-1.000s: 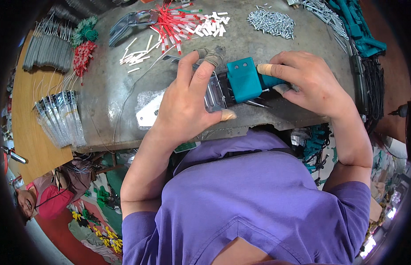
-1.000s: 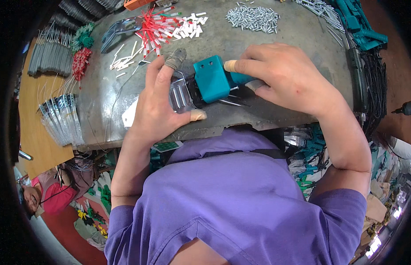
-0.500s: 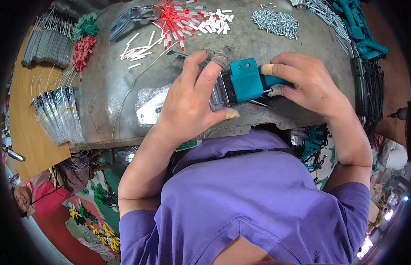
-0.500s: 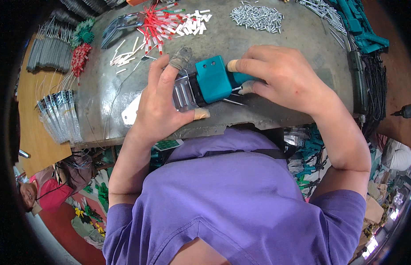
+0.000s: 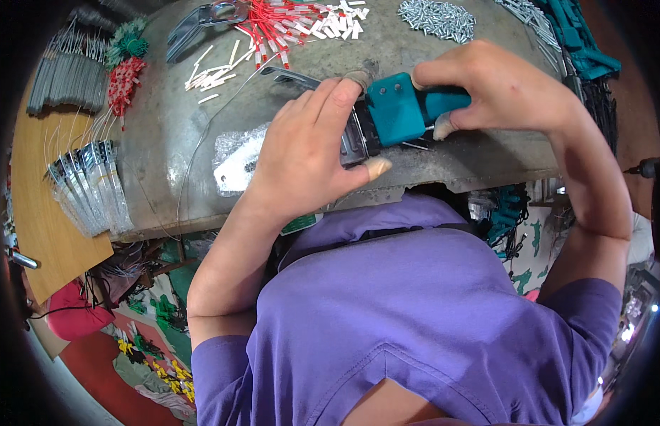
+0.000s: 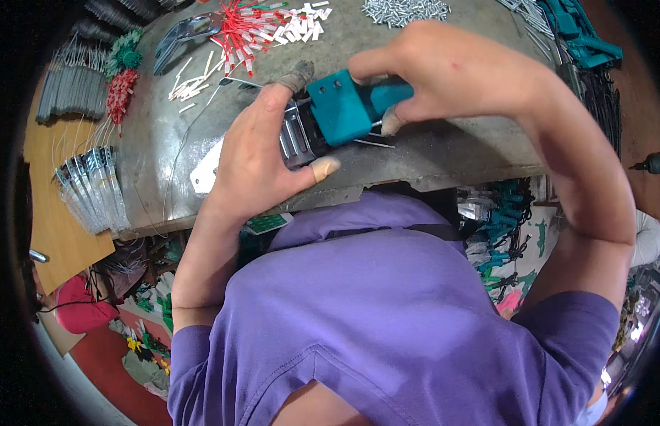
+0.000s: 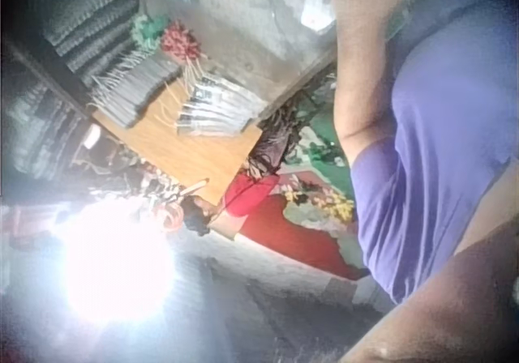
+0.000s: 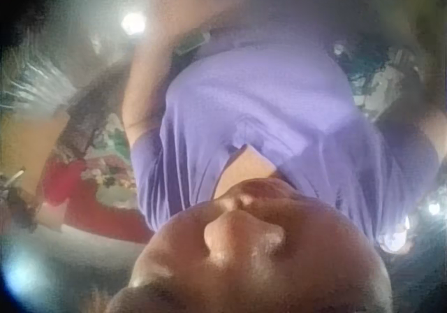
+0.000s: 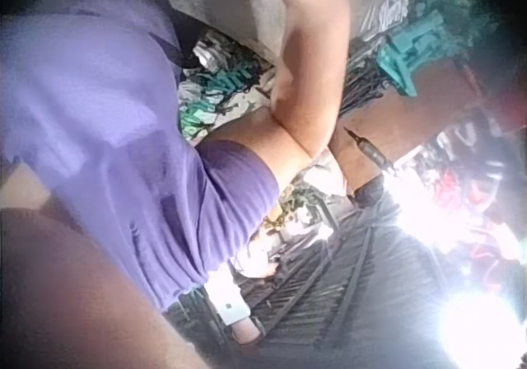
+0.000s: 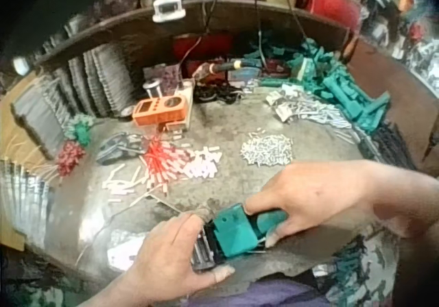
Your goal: Assembling a handheld electronic tool by soldering wires and installing a motor into a green housing.
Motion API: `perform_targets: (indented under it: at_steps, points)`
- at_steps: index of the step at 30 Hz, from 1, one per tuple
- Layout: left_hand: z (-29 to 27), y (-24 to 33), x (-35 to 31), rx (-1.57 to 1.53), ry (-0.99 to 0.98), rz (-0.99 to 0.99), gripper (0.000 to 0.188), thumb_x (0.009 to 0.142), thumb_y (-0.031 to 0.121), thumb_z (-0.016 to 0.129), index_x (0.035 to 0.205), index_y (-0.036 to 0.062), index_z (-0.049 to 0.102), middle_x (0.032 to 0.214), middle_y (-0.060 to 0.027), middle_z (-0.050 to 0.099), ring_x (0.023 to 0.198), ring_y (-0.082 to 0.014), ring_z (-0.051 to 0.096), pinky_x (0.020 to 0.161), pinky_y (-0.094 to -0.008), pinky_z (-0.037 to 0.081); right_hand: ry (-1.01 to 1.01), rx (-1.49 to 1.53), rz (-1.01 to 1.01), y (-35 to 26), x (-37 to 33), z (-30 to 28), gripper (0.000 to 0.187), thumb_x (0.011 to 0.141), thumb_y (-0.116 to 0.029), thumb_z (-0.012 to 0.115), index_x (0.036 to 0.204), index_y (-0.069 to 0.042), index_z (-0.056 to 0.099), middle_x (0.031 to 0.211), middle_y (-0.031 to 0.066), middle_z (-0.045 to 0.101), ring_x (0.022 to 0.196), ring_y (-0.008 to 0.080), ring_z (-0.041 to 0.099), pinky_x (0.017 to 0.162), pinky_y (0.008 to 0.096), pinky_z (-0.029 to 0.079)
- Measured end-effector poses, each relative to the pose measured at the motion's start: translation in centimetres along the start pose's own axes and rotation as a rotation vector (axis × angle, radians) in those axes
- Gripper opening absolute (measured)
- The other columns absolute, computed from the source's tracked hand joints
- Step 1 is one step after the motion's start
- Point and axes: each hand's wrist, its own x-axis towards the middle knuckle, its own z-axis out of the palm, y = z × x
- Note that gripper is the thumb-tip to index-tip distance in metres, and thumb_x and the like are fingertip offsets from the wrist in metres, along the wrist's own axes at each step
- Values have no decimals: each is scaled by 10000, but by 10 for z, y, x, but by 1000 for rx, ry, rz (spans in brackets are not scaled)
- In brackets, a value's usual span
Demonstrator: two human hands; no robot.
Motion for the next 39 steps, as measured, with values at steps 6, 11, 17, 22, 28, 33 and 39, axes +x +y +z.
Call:
perform_targets:
  at_steps: [6,11,17,22,28,33,39]
  points:
    - [0,4,2,32,-35,-31,866,594,271,857,1283,-5,411,1109,-192,583,988,-383,590,848,-436,477,-11,49,-21,9,1,0,437,600,-51,775,988,-11,578,780,162,612,744,354,605,651,408,445]
    - [3,-2,0,25,-6,2,894,576,279,868,1282,-10,403,1073,-194,590,960,-376,602,828,-430,488,-87,153,62,12,8,-4,423,602,-54,777,963,0,563,767,156,604,731,344,600,646,406,439]
    - [3,-1,-1,81,-9,-8,918,550,291,886,1271,-18,410,1041,-189,586,923,-357,615,796,-417,505,103,-364,-157,22,-6,22,530,675,-112,759,1135,-110,498,941,105,612,904,322,627,729,422,505]
    - [4,1,-1,125,-4,26,932,537,291,899,1265,-27,411,1046,-183,587,902,-347,623,782,-410,511,135,-290,-144,22,-15,17,481,673,-109,751,1096,-80,524,910,116,603,888,331,614,733,435,493]
    - [5,-1,-4,166,44,64,952,531,285,916,1265,-47,408,1057,-190,591,898,-351,630,769,-405,522,138,-275,-101,7,-17,26,364,711,-128,725,1023,-45,557,873,139,614,873,351,626,751,451,501]
    - [4,-1,-3,128,28,59,979,509,286,929,1262,-60,410,1065,-195,590,915,-352,629,780,-406,520,167,-190,-182,8,-19,29,373,707,-136,733,998,5,547,903,158,616,906,362,614,772,456,496]
    - [2,-3,-4,102,17,56,970,504,301,925,1258,-40,420,1044,-192,586,909,-366,617,786,-409,509,112,-135,-97,6,-8,20,357,673,-136,758,960,-26,577,837,147,631,852,357,625,732,450,492]
